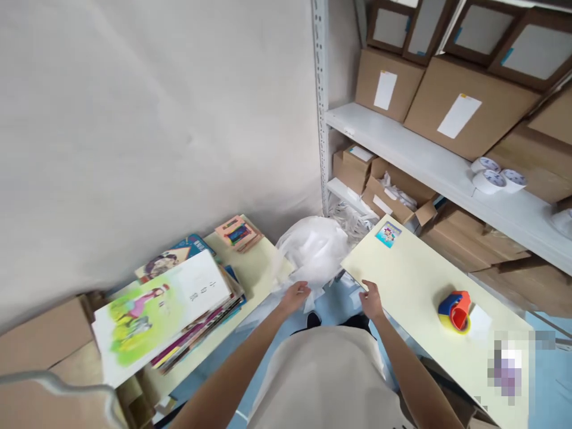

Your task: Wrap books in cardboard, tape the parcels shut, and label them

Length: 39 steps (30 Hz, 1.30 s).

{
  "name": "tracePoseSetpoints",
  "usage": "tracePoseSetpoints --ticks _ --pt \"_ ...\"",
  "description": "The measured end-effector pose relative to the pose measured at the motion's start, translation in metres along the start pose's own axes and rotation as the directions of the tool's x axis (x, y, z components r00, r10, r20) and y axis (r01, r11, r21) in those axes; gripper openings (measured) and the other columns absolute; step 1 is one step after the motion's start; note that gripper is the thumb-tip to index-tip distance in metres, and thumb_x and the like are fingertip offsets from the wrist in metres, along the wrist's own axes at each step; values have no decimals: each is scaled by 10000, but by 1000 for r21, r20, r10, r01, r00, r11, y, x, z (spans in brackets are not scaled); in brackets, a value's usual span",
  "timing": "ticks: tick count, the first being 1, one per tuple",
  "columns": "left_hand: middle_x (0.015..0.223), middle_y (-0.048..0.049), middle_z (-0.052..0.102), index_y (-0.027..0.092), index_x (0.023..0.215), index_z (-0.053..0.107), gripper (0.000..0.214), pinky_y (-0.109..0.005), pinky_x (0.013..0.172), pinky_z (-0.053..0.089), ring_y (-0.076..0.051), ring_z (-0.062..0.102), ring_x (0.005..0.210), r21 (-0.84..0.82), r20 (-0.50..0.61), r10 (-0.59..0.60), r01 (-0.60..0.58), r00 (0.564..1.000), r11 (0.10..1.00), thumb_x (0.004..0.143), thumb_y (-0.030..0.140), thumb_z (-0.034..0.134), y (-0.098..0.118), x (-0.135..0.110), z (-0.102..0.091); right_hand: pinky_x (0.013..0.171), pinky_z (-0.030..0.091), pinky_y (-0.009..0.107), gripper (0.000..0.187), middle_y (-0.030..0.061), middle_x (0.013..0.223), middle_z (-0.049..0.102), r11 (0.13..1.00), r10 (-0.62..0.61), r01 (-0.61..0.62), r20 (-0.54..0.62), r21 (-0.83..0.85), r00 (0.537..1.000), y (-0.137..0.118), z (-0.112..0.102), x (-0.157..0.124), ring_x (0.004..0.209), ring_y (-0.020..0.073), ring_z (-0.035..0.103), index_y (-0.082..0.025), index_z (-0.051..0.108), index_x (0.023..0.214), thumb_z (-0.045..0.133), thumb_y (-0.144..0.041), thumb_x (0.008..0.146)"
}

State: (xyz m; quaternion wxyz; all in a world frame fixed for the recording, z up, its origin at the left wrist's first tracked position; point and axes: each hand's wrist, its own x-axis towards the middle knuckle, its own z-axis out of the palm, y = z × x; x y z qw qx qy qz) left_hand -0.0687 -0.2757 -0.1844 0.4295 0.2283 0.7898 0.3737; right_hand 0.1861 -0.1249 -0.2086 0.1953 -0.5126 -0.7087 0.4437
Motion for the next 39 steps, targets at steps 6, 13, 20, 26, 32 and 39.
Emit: tracePoseSetpoints --ticks 6,13,20,26,32,39 --pt "975 -89 730 163 1034 647 382 -348 794 553 -219 709 828 -44 -22 14 -15 1000 999 736 400 627 -10 11 -13 843 566 393 399 69 1104 693 995 47 -13 341 -100 939 -40 30 33 745 187 674 -224 667 1080 630 -163 688" --pt "1194 -102 693 204 1147 645 390 -345 898 536 -248 672 1053 63 -58 0 4 998 998 785 349 646 12 44 -11 785 561 355 496 60 1042 712 988 131 -90 377 -125 917 -67 60 129 776 181 691 -233 600 1221 624 -200 727" --pt "1402 -132 566 172 1281 579 486 -350 1047 426 -263 559 1260 268 -11 -97 96 995 959 807 264 636 51 101 3 801 552 346 593 99 1234 644 980 200 -178 385 -93 901 -69 101 186 1044 241 656 -235 571 1260 660 -224 673" --pt "1035 -97 740 196 1082 672 266 -464 973 435 -289 657 1051 364 33 -205 179 978 914 840 222 564 68 119 24 800 531 339 390 23 939 701 974 224 -203 512 -97 829 -66 114 191 845 201 669 -223 635 1042 666 -236 654" --pt "979 -68 729 221 913 672 214 -469 1064 327 -249 642 1016 372 -76 -103 124 992 920 903 245 459 80 93 8 725 510 309 103 -38 665 609 991 128 -131 623 -41 772 -98 108 188 672 171 610 -229 607 768 640 -282 686" --pt "874 -46 713 228 872 642 122 -407 979 429 -224 662 852 294 -190 70 -11 979 956 841 288 541 88 65 -38 847 493 312 149 37 950 664 926 -302 137 475 351 827 -196 82 187 924 192 620 -227 586 848 591 -362 784"
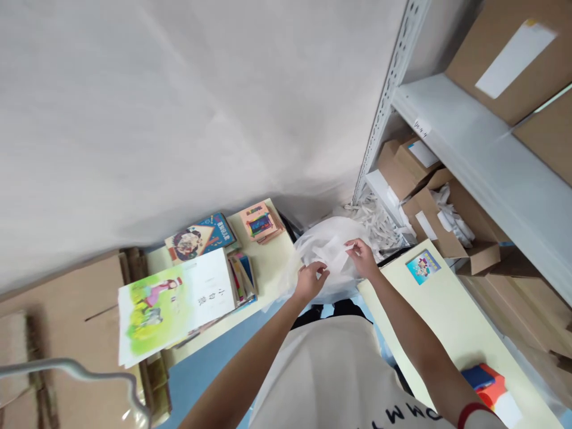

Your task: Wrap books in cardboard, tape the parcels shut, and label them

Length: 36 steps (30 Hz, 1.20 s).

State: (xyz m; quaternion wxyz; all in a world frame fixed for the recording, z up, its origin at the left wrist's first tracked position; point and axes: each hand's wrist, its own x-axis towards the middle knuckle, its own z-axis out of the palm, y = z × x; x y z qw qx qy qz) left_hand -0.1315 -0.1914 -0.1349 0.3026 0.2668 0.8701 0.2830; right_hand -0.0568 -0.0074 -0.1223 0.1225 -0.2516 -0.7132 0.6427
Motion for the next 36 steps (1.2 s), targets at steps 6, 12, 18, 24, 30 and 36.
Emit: tracePoseSetpoints --ticks 6,12,18,24,30,36 --pt "1015 -101 681 223 859 563 128 -397 965 452 -251 614 1039 -63 -351 276 -317 895 946 873 311 472 17 -9 -57 671 445 242 181 -41 714 562 948 -314 316 -218 -29 924 -101 -11 -23 685 130 537 -223 536 815 609 -386 840" --pt "911 -41 675 224 892 571 169 -384 979 438 -228 623 942 84 -372 523 -533 767 842 858 389 571 44 -22 -121 622 435 230 264 -55 716 523 864 -451 497 -559 -78 696 -149 -18 -73 651 109 511 -229 497 837 640 -451 838" --pt "1011 -74 666 222 978 655 213 -390 883 449 -271 615 984 320 -157 696 -631 700 707 797 335 659 47 -28 -144 480 370 204 326 -90 616 452 896 -340 444 -689 -31 640 -146 -30 -119 509 76 428 -221 479 777 679 -479 790" --pt "911 -64 679 205 858 625 125 -332 787 491 -214 640 864 182 -302 625 -600 720 779 836 208 502 31 -27 -151 592 446 217 249 -52 676 601 862 -188 482 -785 156 591 -135 -49 -158 627 100 561 -197 551 747 729 -358 682" --pt "1212 -116 640 178 1218 536 594 -378 922 493 -273 612 1120 -2 -287 589 -615 756 789 706 417 719 38 -31 -114 644 497 252 180 -49 669 630 828 -42 515 -892 221 451 -98 -58 -178 680 134 628 -207 525 713 661 -319 681" --pt "1013 -71 740 234 1169 625 481 -507 1125 285 -296 664 1041 197 39 567 -562 823 803 697 149 658 49 -30 -43 466 448 218 161 -53 554 573 823 269 370 -870 431 414 -49 -58 -203 536 126 585 -218 475 640 616 -295 655"
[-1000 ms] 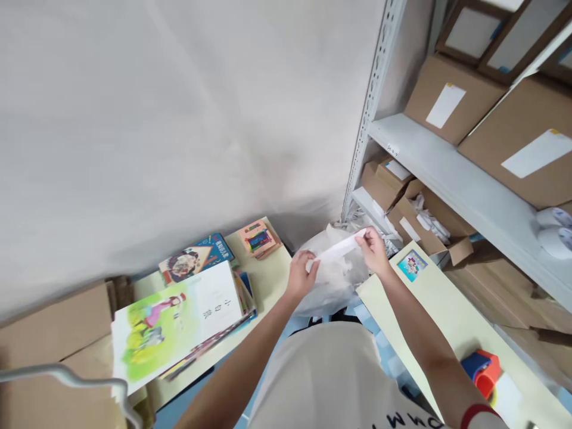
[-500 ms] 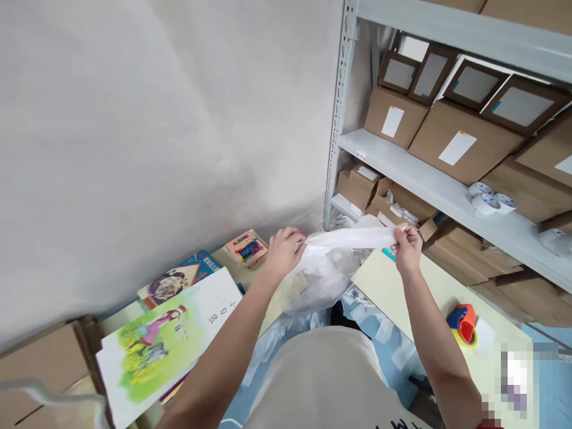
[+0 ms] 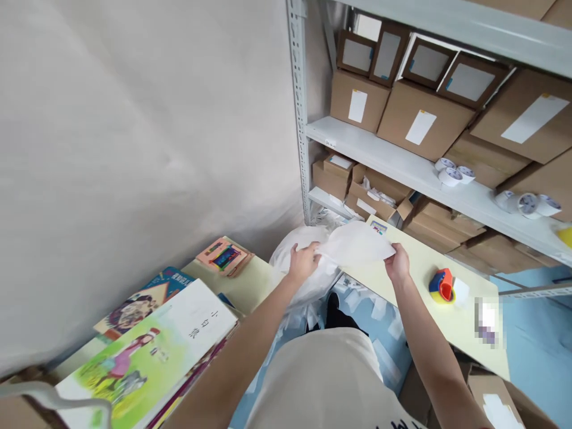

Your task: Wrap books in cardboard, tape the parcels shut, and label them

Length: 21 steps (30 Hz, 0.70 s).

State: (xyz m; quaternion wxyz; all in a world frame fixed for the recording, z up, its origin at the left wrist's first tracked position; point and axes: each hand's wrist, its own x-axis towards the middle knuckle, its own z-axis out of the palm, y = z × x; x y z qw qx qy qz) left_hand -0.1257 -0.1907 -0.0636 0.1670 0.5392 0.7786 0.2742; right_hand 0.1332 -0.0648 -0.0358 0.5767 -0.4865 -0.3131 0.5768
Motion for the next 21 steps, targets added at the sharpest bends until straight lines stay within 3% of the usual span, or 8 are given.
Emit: tracePoseSetpoints --ticks 4,7,10,12,14,16,18,21 --pt "853 -53 721 225 941 683 353 -401 972 433 -258 674 908 -22 -168 0 -4 986 1000 666 57 537 -17 15 -6 520 476 213 145 -46 606 605 1000 -12 12 2 4 1000 -4 -26 -1 588 120 610 -207 501 669 613 -299 666" --pt "899 -66 666 225 843 663 212 -403 969 438 -255 635 969 -73 -398 52 -88 916 993 708 122 535 -25 21 -18 581 494 226 171 -31 670 629 1000 -9 9 77 3 997 -10 -29 -6 642 124 621 -198 535 714 624 -343 694" --pt "1097 -102 590 215 925 627 223 -434 1039 409 -267 560 1139 -184 -566 3 -130 825 974 720 169 552 -18 20 -15 532 434 208 304 -69 614 536 990 -140 141 51 -19 989 -12 -27 -13 554 93 524 -210 497 713 641 -475 747" --pt "1265 -134 511 210 1098 575 391 -441 1064 401 -279 492 1254 -332 -552 -95 -113 828 936 708 199 586 -10 17 -5 476 349 196 409 -97 557 426 958 -261 258 -6 -127 965 -13 -32 -14 488 72 404 -218 445 676 627 -571 774" --pt "1363 -144 465 233 1277 467 584 -445 1022 445 -278 496 1274 -562 -376 -245 -10 893 827 709 244 602 -3 16 7 447 283 207 464 -109 527 345 904 -353 323 -66 -280 933 -14 -44 -13 465 71 318 -230 402 651 590 -629 796" --pt "1317 -139 540 251 1330 424 600 -458 933 504 -273 587 1176 -761 -31 -318 184 948 622 754 345 560 1 17 18 444 265 224 473 -108 517 325 855 -399 322 -118 -406 909 -15 -63 -8 465 80 297 -241 383 648 559 -649 809" --pt "1171 -137 649 226 1270 503 546 -474 854 538 -282 658 1046 -818 299 -247 381 922 431 820 525 428 3 21 25 460 278 235 469 -101 521 339 815 -416 308 -126 -491 901 -17 -86 -2 481 89 314 -245 379 643 563 -646 802" --pt "987 -151 725 178 1097 637 752 -458 786 559 -307 691 953 -775 536 -117 543 836 324 795 762 270 13 31 34 514 320 246 473 -89 536 364 736 -446 335 -50 -588 894 -18 -122 5 521 97 351 -244 366 615 601 -623 771"
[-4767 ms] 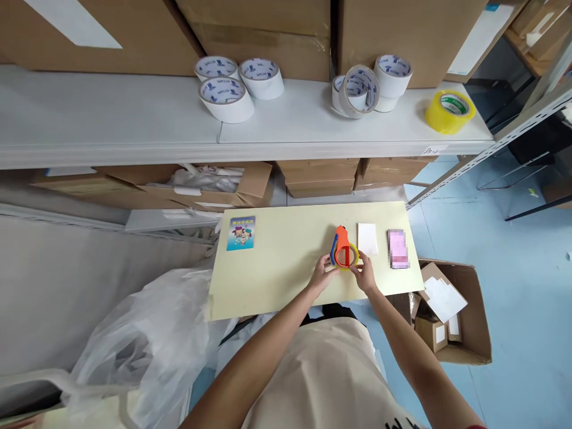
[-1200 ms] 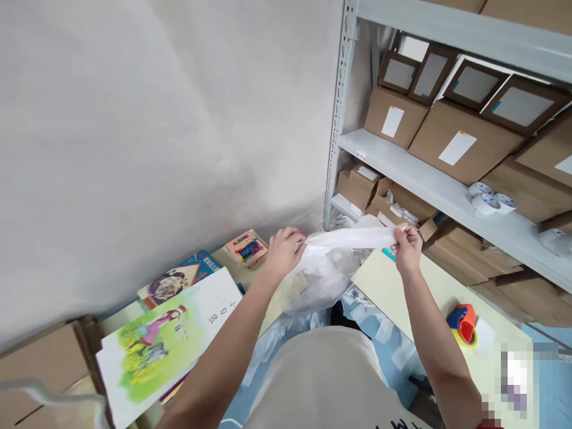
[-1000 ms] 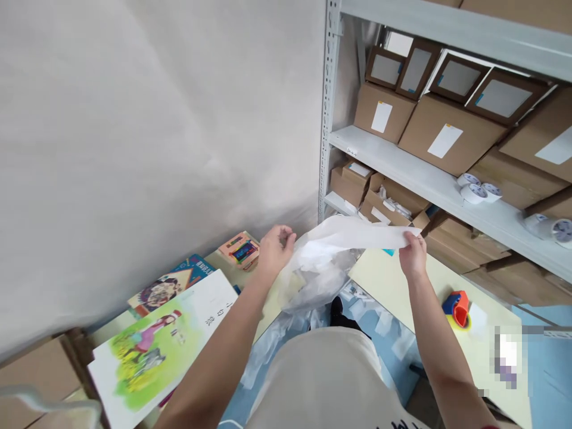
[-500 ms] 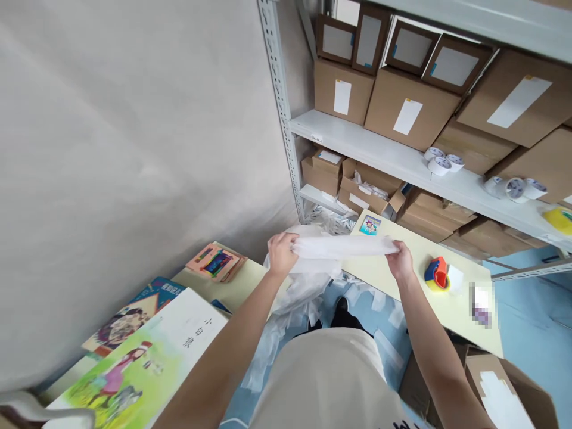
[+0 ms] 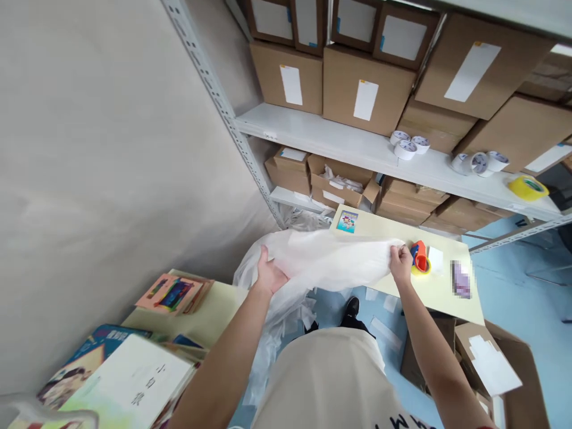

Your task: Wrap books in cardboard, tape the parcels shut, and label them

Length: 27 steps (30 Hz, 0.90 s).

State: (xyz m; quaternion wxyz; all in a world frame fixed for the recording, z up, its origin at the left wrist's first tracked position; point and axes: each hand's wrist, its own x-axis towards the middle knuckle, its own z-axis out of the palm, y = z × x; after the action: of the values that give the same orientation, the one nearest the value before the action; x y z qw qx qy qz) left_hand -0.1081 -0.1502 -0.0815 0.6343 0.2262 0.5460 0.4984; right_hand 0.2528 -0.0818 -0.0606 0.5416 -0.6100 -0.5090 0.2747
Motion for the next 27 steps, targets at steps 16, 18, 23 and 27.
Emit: tracePoseSetpoints --ticks 16,18,23,27 --pt "828 -59 750 174 770 657 320 -345 762 575 -249 712 864 559 -209 174 -29 962 829 500 247 813 -69 127 90 617 523 390 285 59 739 592 947 223 -208 38 -244 974 148 -67 54 655 219 575 -195 551 852 480 -469 828" --pt "856 -72 750 171 780 648 274 -352 786 574 -245 715 872 581 -262 193 -6 946 814 544 221 778 -82 137 94 807 532 474 326 148 982 634 940 198 -174 52 -293 979 155 -61 54 920 285 622 -150 572 1060 485 -372 838" --pt "820 -66 743 182 772 642 196 -369 801 579 -242 721 844 652 -333 211 63 919 755 589 149 703 -111 154 100 1146 328 488 583 201 1532 363 822 105 202 491 -532 865 161 -35 31 1449 294 306 -139 411 1434 516 -224 866" --pt "803 -57 730 194 804 651 206 -432 860 562 -267 713 857 727 -377 226 136 898 673 614 114 650 -122 164 98 1178 258 491 770 177 1623 212 690 419 277 682 -668 599 163 -18 3 1501 331 193 -157 367 1493 683 -208 793"
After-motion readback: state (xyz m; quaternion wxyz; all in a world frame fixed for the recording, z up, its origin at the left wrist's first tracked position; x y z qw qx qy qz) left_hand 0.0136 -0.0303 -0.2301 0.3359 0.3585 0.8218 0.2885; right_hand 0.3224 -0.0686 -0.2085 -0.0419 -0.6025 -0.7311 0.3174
